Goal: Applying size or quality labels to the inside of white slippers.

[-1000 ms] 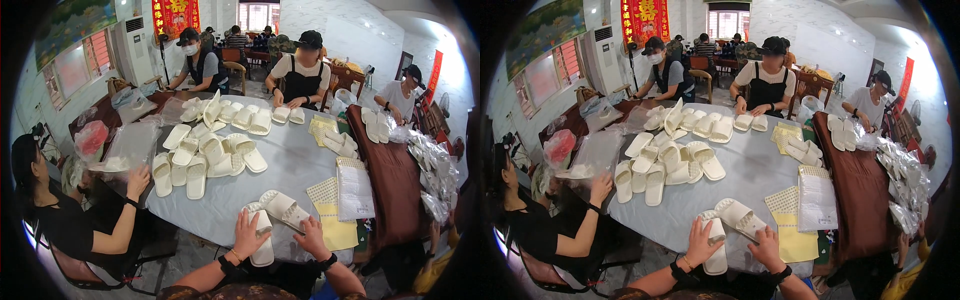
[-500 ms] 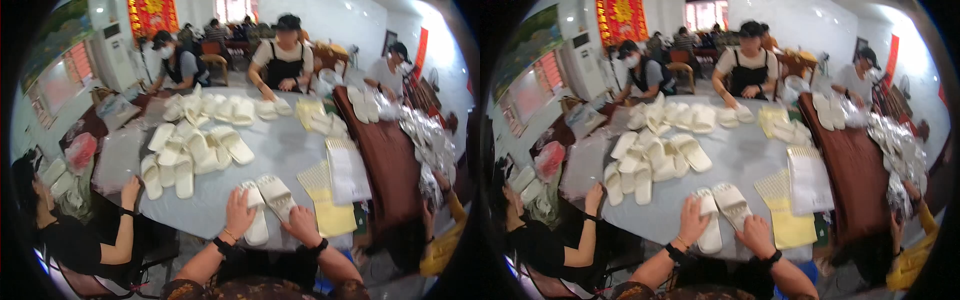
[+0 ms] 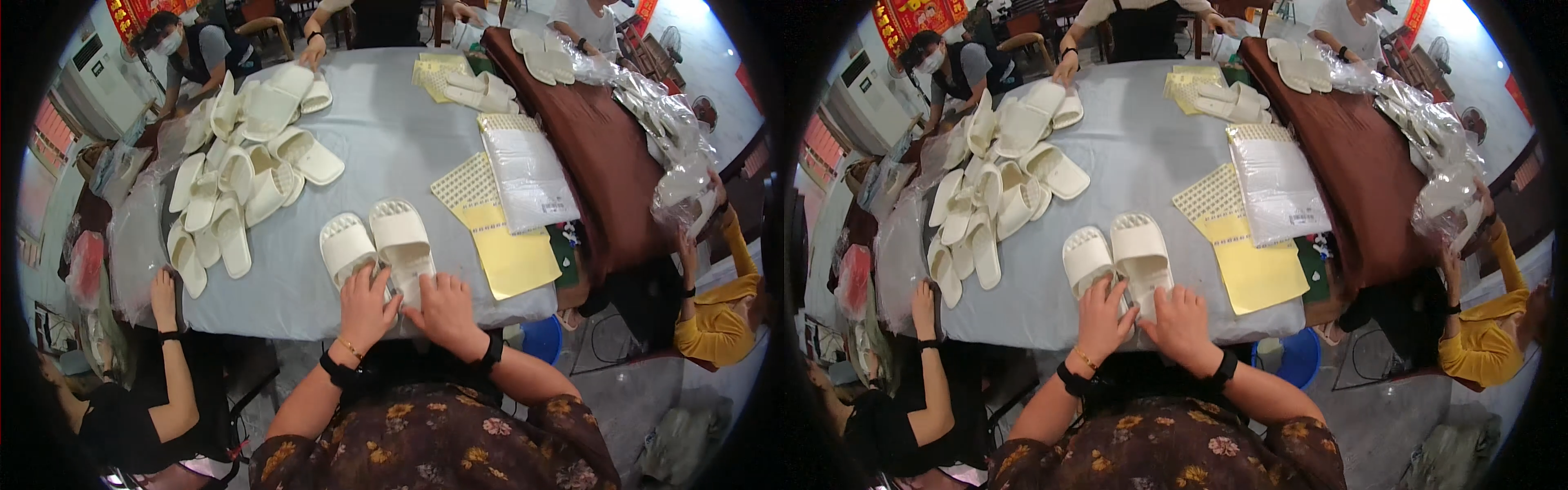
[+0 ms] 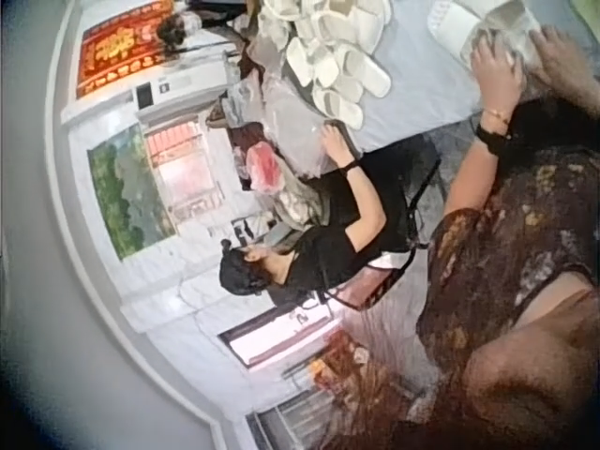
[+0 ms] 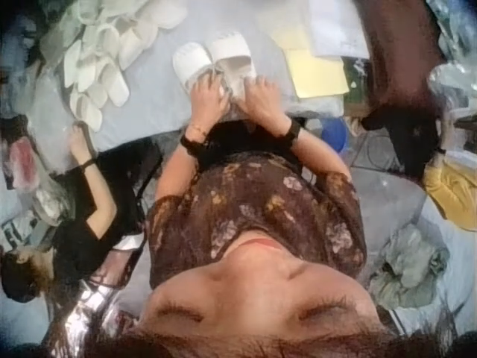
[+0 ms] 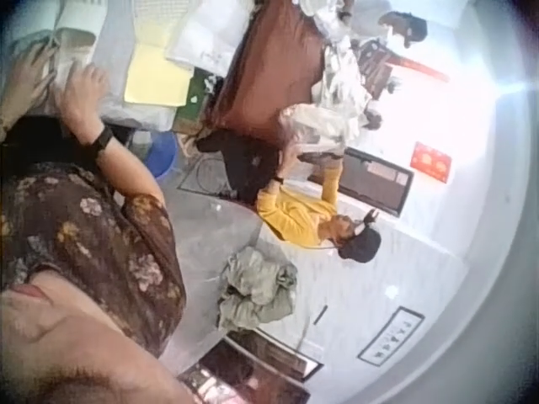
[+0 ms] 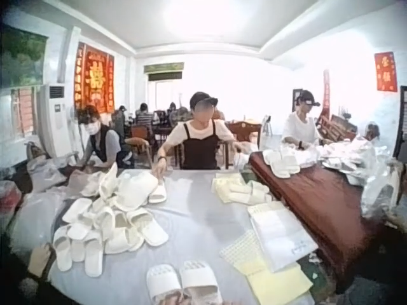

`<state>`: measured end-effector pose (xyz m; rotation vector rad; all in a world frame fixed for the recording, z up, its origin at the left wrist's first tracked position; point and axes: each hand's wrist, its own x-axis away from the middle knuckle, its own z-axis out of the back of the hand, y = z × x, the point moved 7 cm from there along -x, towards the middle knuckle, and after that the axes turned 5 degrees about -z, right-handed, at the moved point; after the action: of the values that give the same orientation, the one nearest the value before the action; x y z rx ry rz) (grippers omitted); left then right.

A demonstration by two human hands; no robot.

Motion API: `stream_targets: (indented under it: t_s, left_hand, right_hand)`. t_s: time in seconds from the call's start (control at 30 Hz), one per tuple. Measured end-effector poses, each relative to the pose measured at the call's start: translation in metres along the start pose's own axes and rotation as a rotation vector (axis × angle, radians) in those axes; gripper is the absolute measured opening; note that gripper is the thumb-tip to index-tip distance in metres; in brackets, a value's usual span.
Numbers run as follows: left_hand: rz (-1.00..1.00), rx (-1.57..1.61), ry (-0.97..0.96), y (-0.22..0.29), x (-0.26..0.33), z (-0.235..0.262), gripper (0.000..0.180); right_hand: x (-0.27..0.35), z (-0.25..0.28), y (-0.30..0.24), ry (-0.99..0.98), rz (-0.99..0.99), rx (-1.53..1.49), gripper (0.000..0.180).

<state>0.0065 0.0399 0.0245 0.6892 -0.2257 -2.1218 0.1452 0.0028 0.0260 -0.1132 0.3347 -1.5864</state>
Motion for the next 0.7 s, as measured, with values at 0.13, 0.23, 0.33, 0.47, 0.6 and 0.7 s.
stream_targets:
  t_s: [0.13, 0.23, 0.33, 0.47, 0.6, 0.7]
  left_hand:
    - [-0.029, 0.068, 0.027, 0.007, -0.002, 0.002, 0.044]
    - [-0.175, 0.106, 0.029, 0.021, -0.015, 0.002, 0.039]
    - [-0.253, 0.118, -0.061, 0.026, -0.019, -0.015, 0.037]
    - [-0.211, 0.070, -0.088, 0.018, -0.018, -0.020, 0.039]
    - [-0.210, 0.057, -0.109, 0.023, -0.021, -0.017, 0.041]
    - [-0.224, 0.030, -0.106, 0.023, -0.022, -0.018, 0.041]
  right_hand:
    - [0.009, 0.000, 0.003, -0.029, -0.006, -0.077, 0.055]
    - [0.006, 0.003, 0.010, -0.007, -0.010, -0.147, 0.048]
    - [0.005, 0.002, 0.014, -0.006, -0.004, -0.189, 0.043]
    - [0.002, 0.007, 0.017, 0.061, 0.059, -0.252, 0.038]
    - [0.000, 0.010, 0.043, 0.056, 0.071, -0.356, 0.034]
    - [-0.010, 0.030, 0.070, 0.106, 0.010, -0.449, 0.026]
